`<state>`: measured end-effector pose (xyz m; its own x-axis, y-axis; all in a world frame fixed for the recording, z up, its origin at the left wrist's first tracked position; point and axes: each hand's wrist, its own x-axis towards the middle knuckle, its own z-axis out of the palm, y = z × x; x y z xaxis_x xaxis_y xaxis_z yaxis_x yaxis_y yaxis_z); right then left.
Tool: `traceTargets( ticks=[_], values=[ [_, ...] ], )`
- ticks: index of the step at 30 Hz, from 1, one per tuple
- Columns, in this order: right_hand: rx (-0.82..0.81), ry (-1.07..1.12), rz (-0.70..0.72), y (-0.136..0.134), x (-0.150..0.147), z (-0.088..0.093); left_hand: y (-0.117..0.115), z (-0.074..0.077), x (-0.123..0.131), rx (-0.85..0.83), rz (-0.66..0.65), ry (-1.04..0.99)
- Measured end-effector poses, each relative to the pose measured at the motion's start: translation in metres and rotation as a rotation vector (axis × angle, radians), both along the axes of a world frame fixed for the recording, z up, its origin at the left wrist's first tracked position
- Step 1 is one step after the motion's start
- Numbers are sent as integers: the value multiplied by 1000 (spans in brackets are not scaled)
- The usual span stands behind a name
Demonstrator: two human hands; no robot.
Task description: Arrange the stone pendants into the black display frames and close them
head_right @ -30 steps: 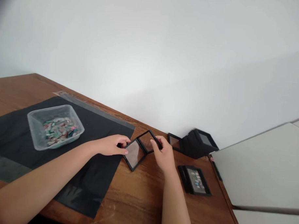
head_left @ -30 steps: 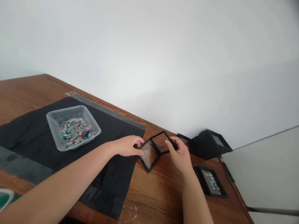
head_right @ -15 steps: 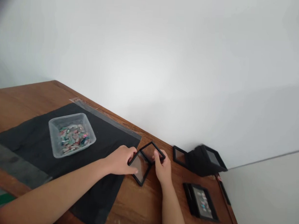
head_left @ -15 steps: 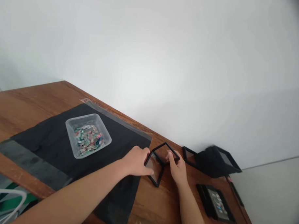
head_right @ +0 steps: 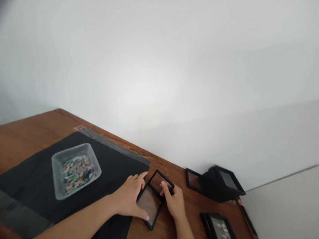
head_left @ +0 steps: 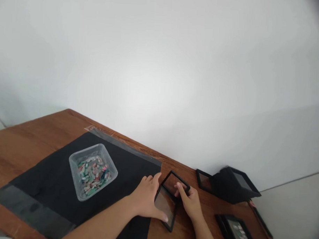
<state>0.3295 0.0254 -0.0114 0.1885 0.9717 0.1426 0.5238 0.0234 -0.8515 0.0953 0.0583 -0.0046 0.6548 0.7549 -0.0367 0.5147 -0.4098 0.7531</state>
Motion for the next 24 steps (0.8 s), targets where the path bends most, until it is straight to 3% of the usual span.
traceTargets(
  ticks=[7, 17, 22, 24],
  values=[
    [13, 97, 16, -3, -16, 0, 1, -7, 2, 41, 40, -121],
    [-18, 186, 133, -10, -29, 8, 25, -17, -9, -7, 92, -248],
    [175, 193, -17, -27, -34, 36, 23, -19, -8, 41, 178, -316],
    [233, 204, 49, -47, -43, 57, 24, -20, -7, 49, 209, -338]
  ],
)
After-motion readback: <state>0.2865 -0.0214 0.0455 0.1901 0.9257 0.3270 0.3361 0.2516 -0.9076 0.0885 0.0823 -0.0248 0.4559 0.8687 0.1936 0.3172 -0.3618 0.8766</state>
